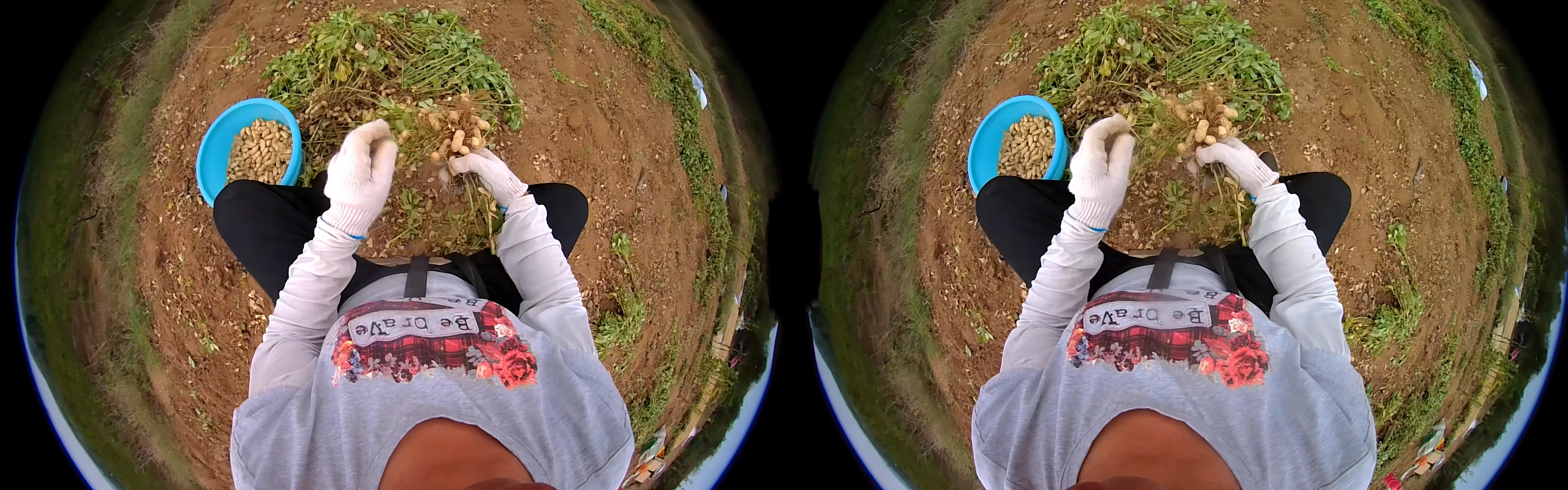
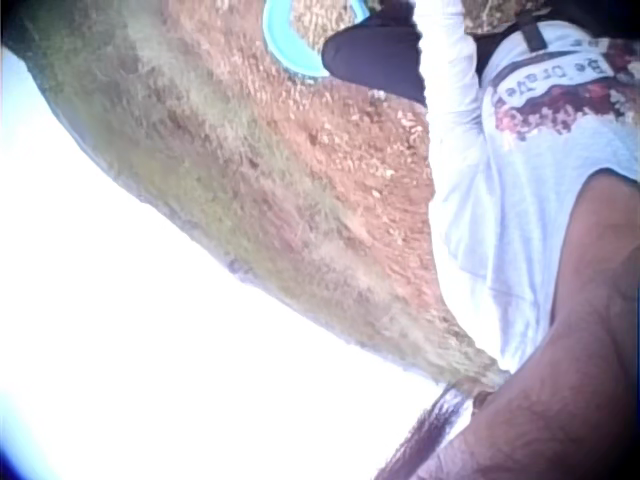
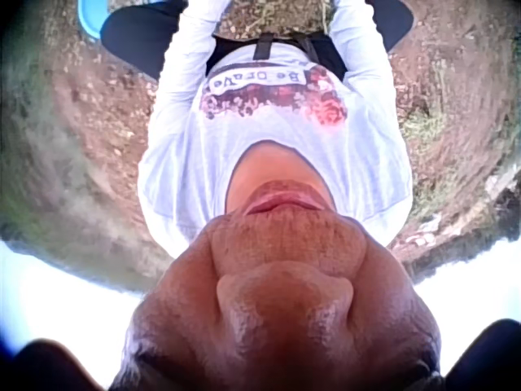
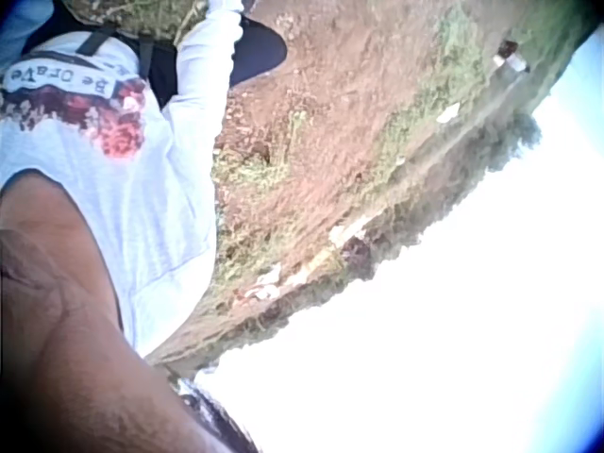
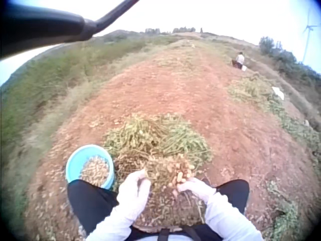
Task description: The person sits on the ground and repeatedly pulls peanuts from peanut plants, placing them into a blue bowl. The person handles the plants by hand and discards the stems after removing the peanuts.
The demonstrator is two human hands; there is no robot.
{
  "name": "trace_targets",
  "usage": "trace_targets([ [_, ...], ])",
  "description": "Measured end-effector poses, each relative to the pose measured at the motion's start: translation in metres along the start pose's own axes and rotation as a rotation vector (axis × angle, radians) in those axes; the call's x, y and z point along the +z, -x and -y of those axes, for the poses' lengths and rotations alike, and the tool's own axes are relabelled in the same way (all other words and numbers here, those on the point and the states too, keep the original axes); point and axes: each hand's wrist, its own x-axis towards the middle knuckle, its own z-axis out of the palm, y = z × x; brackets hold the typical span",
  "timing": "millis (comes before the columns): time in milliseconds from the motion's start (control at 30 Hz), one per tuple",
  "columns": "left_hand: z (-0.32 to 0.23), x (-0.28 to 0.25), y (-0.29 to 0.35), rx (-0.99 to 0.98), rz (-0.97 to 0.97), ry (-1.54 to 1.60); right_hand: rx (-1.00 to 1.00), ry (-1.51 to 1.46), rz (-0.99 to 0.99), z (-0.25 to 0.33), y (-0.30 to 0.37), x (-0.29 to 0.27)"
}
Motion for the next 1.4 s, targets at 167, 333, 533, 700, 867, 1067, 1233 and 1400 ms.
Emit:
trace_targets([
  [167, 0.063, 0.011, -0.062, -0.295, -0.059, 0.218, 0.014, -0.065, 0.327, 0.004, 0.002, -0.012],
  [333, 0.122, 0.061, -0.037, -0.843, 0.419, 0.775, 0.071, -0.39, 0.196, 0.033, -0.005, 0.024],
  [533, 0.119, 0.09, 0.028, -1.007, 0.52, 0.546, 0.21, -0.306, -0.102, 0.01, -0.025, -0.014],
  [700, 0.083, 0.075, -0.008, -0.844, 0.303, 0.019, 0.077, -0.489, -0.171, 0.024, 0.019, -0.013],
  [867, 0.071, 0.064, -0.088, -0.001, -0.159, -0.001, -0.088, -0.558, -0.042, 0.05, 0.056, 0.024],
  [1067, 0.081, 0.106, -0.07, -0.9, 0.809, 1.007, -0.184, -0.296, -0.056, 0.083, 0.032, 0.024],
  [1233, 0.043, 0.067, 0.023, -1.1, 0.41, 1.525, -0.083, 0.216, -0.323, 0.032, -0.02, -0.045],
  [1400, 0.018, 0.055, 0.037, -1.152, 0.454, 1.307, 0.065, 0.377, -0.342, -0.014, -0.046, -0.055],
])
